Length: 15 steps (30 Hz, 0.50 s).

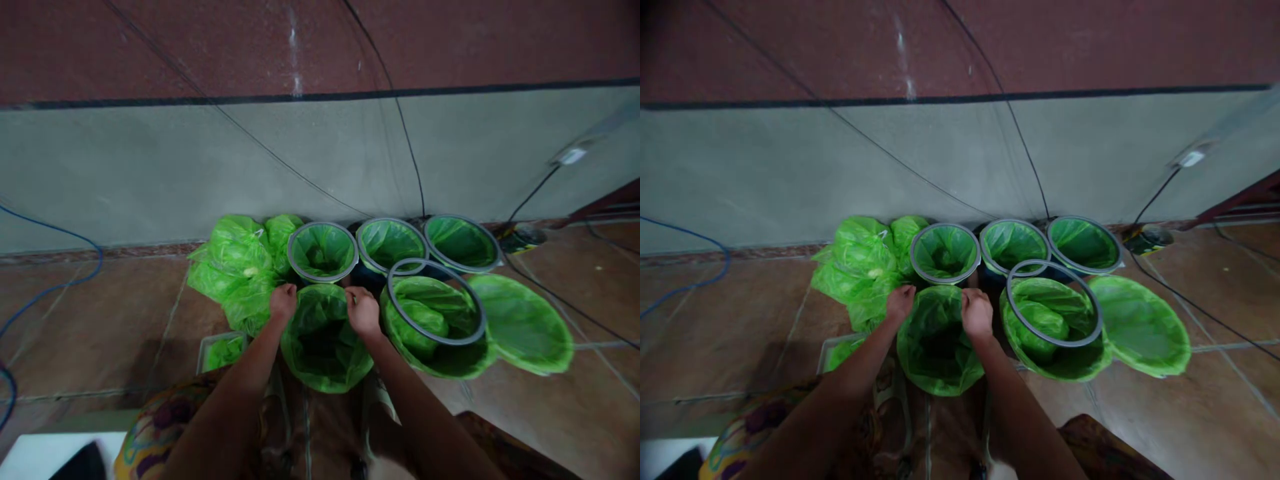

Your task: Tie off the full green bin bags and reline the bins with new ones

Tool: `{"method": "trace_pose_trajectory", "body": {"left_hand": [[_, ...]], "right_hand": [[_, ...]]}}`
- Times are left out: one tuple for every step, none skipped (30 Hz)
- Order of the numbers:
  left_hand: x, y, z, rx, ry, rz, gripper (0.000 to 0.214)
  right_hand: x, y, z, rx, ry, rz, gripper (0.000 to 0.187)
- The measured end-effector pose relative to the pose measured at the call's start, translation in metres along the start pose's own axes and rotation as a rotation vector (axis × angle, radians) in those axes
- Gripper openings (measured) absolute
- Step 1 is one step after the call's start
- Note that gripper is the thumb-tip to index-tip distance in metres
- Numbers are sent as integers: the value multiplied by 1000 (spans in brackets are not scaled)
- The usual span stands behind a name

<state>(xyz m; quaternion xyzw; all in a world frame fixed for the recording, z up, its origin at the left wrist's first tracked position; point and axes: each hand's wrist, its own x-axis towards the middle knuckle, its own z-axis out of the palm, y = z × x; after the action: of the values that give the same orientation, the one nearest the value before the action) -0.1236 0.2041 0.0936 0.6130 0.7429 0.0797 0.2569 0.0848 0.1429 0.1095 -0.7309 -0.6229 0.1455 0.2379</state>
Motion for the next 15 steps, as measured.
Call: {"method": "trace_pose_trajectory", "body": {"left_hand": [[1,-1,2,-1,-17,6,34],[1,-2,5,-5,-33,16,33],[0,-3,8,-11,-48,31,32],[-1,-4,12,-17,-60,49,31],[-3,-5,15,-25,-71,63,30],[-5,-6,18,-27,-78,76,30],[-7,-8,20,-19,-82,89,29],[-9,-9,23,2,-83,103,30],[-12,-10,24,33,-81,117,30],[-14,-11,25,73,-81,129,30],[-16,-13,26,116,-86,137,29],[-18,-14,26,158,-103,133,29],[-19,-15,26,189,-131,118,29],[-20,-16,25,211,-165,101,30],[-21,-17,24,225,-199,80,30]], "right_hand": [[13,-6,6,-24,-60,-69,29],[24,-11,13,-51,-113,-116,28],[33,-15,19,-77,-158,-142,27],[40,-17,26,-103,-198,-152,25],[45,-18,32,-126,-232,-151,24],[48,-18,37,-148,-264,-150,24],[49,-16,41,-170,-297,-152,24],[50,-14,44,-196,-331,-157,25],[49,-11,46,-222,-356,-164,26],[49,-9,46,-242,-370,-172,26],[48,-7,47,-263,-379,-179,27],[48,-5,46,-282,-387,-182,28],[49,-5,46,-301,-394,-181,28],[49,-5,45,-318,-402,-178,29],[50,-7,45,-332,-410,-172,29]]}}
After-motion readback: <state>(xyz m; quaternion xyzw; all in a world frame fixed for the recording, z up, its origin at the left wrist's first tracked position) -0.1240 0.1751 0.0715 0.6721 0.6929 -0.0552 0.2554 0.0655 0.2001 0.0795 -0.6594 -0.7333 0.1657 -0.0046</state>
